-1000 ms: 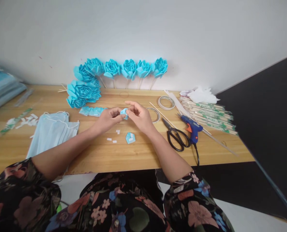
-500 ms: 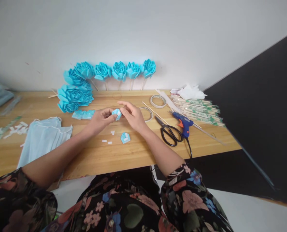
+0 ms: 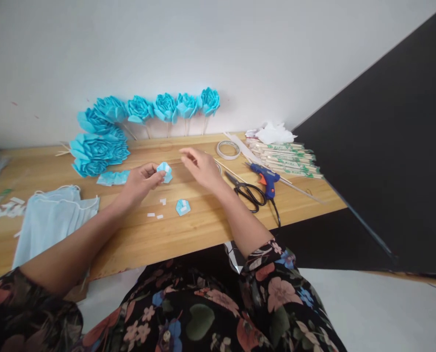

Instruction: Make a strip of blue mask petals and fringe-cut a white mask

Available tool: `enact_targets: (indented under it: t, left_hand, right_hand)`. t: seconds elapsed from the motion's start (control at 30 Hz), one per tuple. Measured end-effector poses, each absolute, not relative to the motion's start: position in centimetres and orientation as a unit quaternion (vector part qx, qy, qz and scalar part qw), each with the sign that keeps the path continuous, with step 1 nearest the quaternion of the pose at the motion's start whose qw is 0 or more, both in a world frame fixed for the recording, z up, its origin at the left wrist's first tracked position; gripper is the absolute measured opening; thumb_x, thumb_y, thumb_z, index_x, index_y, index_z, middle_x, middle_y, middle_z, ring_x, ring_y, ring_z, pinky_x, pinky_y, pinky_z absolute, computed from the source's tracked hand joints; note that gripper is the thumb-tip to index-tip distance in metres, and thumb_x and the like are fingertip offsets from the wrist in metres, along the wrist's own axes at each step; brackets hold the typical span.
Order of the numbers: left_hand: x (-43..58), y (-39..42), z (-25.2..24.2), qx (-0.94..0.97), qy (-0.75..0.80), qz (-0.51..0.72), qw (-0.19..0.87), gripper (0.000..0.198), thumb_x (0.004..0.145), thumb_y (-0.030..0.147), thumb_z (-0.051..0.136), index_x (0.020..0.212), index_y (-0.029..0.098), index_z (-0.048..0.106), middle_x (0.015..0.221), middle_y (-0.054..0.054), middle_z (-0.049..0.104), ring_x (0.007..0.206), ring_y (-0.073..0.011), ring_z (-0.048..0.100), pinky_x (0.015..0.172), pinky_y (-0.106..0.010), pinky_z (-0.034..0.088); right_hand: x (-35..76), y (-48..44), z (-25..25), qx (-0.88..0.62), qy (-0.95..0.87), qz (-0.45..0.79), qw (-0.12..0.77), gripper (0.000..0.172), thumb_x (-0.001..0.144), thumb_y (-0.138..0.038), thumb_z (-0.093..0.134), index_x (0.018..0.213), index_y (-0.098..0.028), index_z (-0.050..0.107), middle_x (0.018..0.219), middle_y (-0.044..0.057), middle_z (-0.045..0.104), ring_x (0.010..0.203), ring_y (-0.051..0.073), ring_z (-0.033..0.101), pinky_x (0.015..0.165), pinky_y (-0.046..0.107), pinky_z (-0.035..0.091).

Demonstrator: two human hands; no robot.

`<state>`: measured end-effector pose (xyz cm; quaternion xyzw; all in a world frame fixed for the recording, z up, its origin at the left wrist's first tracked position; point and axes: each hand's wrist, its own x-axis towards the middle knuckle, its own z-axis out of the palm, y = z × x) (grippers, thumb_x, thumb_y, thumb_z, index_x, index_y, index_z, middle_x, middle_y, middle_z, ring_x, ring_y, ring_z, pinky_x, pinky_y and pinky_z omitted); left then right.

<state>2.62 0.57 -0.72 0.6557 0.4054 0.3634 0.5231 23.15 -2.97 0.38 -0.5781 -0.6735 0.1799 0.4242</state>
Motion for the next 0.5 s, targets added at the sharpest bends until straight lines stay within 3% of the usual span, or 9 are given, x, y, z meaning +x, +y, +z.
enact_targets:
  t: [0.1,0.27,0.37,0.5]
  left_hand:
    - [2.5,0.7,-0.9,0.652,0.409,0.369,0.522,0.028,0.071,0.044,0.067,0.066,0.018,0.058,0.062,0.000,0.058,0.055,-0.0103,0.046,0.053,-0.024,0.032]
    - [2.5,0.7,-1.1,0.647,0.403,0.376,0.526,0.026,0.072,0.042,0.068,0.068,0.018,0.059,0.062,0.001,0.058,0.055,-0.0099,0.045,0.053,-0.024,0.032]
    - [2.5,0.6,-1.0,0.647,0.398,0.379,0.528,0.025,0.073,0.041,0.068,0.070,0.018,0.060,0.062,0.002,0.058,0.055,-0.0098,0.046,0.054,-0.024,0.034]
    - [2.5,0.7,-1.0,0.649,0.402,0.376,0.525,0.026,0.073,0.042,0.068,0.069,0.018,0.059,0.062,0.002,0.058,0.056,-0.0100,0.047,0.054,-0.025,0.034]
  right_hand:
    - [27.4,-4.0,2.9,-0.667,-0.678,0.065,0.302,0.027,0.092,-0.028,0.052,0.107,-0.019,0.073,0.104,0.007,0.077,0.094,0.022,0.068,0.081,0.031,0.047]
    - [32.9,-6.5,4.6,-0.774,-0.630,0.041,-0.054,0.025,0.089,-0.036,0.055,0.089,-0.021,0.075,0.098,0.009,0.078,0.092,0.027,0.068,0.068,0.030,0.039]
    - [33.5,-6.8,3.4,-0.776,-0.616,0.055,-0.127,0.024,0.088,-0.036,0.055,0.091,-0.022,0.074,0.096,0.009,0.078,0.091,0.027,0.069,0.065,0.030,0.036]
    - [33.8,-6.2,3.0,-0.770,-0.619,0.038,-0.146,0.021,0.089,-0.030,0.056,0.090,-0.018,0.073,0.095,0.011,0.077,0.093,0.027,0.069,0.066,0.030,0.040]
